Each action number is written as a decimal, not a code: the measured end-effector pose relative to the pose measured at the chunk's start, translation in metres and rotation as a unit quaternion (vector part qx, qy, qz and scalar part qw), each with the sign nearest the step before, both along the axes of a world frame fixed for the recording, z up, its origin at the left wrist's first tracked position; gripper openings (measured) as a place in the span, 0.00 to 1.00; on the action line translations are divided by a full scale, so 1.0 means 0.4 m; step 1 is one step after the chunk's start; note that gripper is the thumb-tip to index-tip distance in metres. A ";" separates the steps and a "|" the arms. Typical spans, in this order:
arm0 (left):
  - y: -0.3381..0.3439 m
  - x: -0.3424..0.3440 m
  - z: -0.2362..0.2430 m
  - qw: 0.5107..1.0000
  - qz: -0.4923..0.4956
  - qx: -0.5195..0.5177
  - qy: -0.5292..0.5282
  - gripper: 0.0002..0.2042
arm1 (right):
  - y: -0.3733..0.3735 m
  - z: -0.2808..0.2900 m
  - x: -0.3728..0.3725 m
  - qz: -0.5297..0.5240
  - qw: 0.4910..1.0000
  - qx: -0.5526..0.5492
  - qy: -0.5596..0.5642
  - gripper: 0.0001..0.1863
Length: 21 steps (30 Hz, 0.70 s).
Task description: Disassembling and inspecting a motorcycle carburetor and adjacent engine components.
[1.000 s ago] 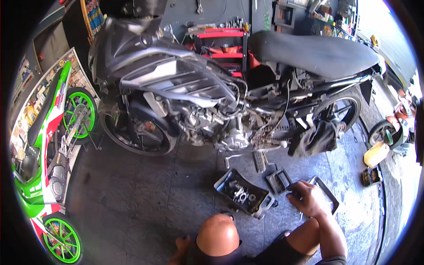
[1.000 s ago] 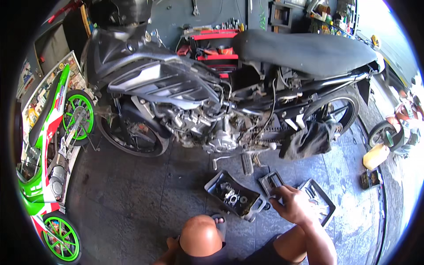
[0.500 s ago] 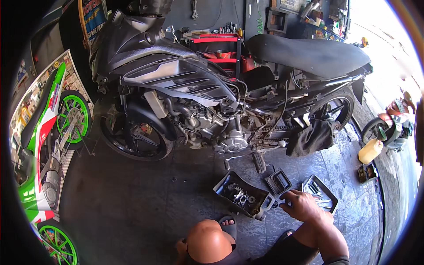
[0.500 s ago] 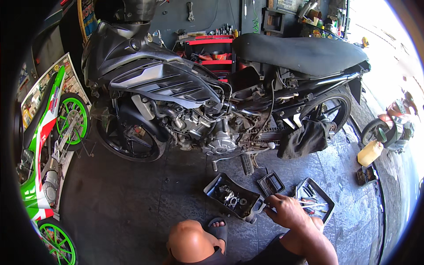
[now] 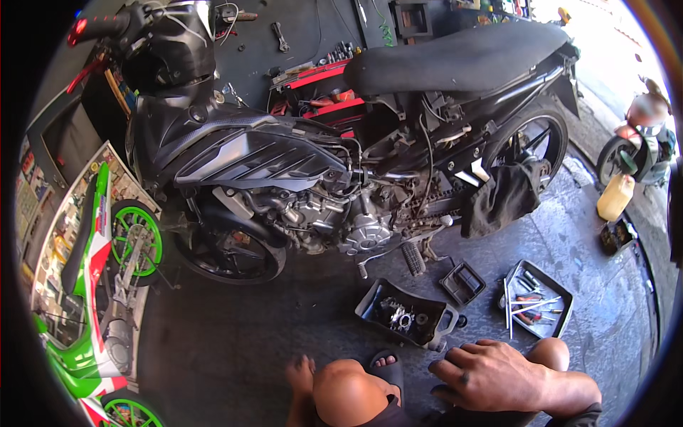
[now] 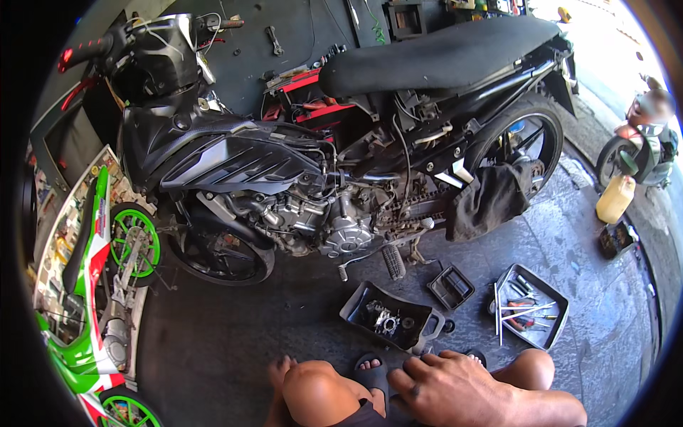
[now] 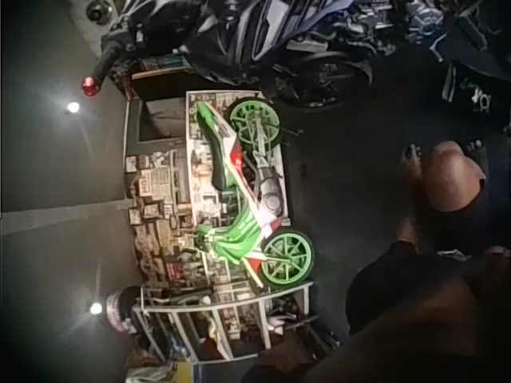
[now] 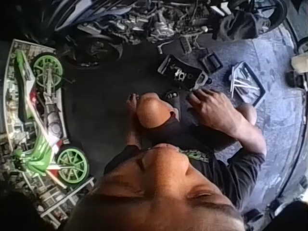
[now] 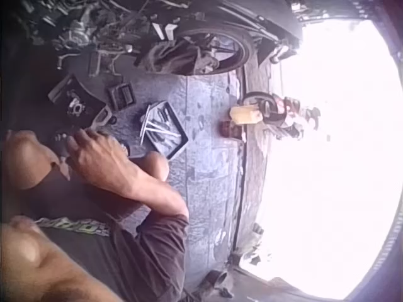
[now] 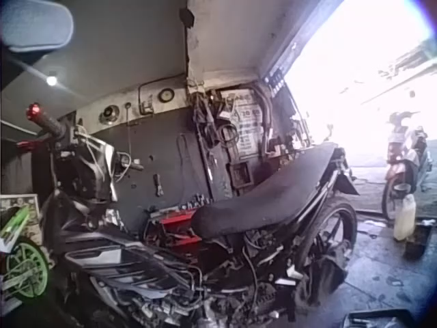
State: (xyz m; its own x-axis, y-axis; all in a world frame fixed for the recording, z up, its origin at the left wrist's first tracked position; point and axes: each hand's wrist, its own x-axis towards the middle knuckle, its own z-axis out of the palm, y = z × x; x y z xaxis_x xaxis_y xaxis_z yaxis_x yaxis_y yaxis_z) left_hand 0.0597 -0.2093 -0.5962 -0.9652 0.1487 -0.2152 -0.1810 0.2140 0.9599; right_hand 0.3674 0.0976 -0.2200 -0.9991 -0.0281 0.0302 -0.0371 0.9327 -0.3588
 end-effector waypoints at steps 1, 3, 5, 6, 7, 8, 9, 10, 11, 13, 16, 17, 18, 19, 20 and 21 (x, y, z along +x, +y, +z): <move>0.088 -0.012 0.112 0.999 -0.041 0.006 0.033 0.09 | 0.007 0.000 0.016 -0.012 1.000 -0.001 -0.002 0.18; 0.220 -0.034 0.372 0.992 -0.081 0.014 0.099 0.07 | 0.043 -0.020 0.016 0.026 0.999 -0.017 -0.031 0.18; 0.289 -0.019 0.540 0.988 -0.080 0.005 0.131 0.06 | 0.080 -0.093 0.014 0.036 0.999 -0.031 -0.026 0.19; 0.331 0.025 0.633 0.972 -0.165 0.020 0.167 0.06 | 0.074 -0.101 0.049 0.020 0.999 -0.024 -0.021 0.19; 0.367 0.053 0.682 0.950 -0.246 0.026 0.193 0.06 | 0.086 -0.119 0.063 0.008 0.998 -0.032 -0.053 0.17; 0.389 0.075 0.711 0.926 -0.324 -0.003 0.194 0.06 | 0.093 -0.138 0.081 0.016 0.998 -0.038 -0.047 0.17; 0.415 0.104 0.727 0.902 -0.388 -0.041 0.187 0.07 | 0.094 -0.159 0.101 -0.033 0.990 -0.059 -0.126 0.20; 0.458 0.133 0.759 0.849 -0.476 -0.083 0.214 0.09 | 0.092 -0.178 0.124 -0.091 0.970 -0.078 -0.209 0.24; 0.494 0.156 0.757 0.818 -0.530 -0.107 0.197 0.10 | 0.093 -0.199 0.148 -0.085 0.982 -0.041 -0.167 0.20; 0.540 0.195 0.726 0.768 -0.588 -0.152 0.204 0.13 | 0.109 -0.194 0.157 -0.075 0.983 -0.054 -0.159 0.19; 0.566 0.200 0.679 0.713 -0.639 -0.208 0.199 0.15 | 0.132 -0.186 0.173 -0.077 0.982 -0.066 -0.157 0.18; 0.567 0.201 0.675 0.681 -0.665 -0.235 0.198 0.15 | 0.138 -0.185 0.178 -0.085 0.982 -0.068 -0.155 0.17; 0.570 0.207 0.680 0.684 -0.662 -0.238 0.196 0.15 | 0.142 -0.180 0.187 -0.079 0.982 -0.069 -0.155 0.17; 0.577 0.201 0.681 0.686 -0.661 -0.236 0.192 0.15 | 0.144 -0.177 0.189 -0.095 0.982 -0.079 -0.142 0.16; 0.583 0.196 0.683 0.690 -0.658 -0.236 0.189 0.16 | 0.146 -0.176 0.188 -0.109 0.982 -0.088 -0.128 0.15; 0.588 0.192 0.684 0.700 -0.650 -0.221 0.195 0.15 | 0.145 -0.182 0.189 -0.112 0.982 -0.085 -0.125 0.16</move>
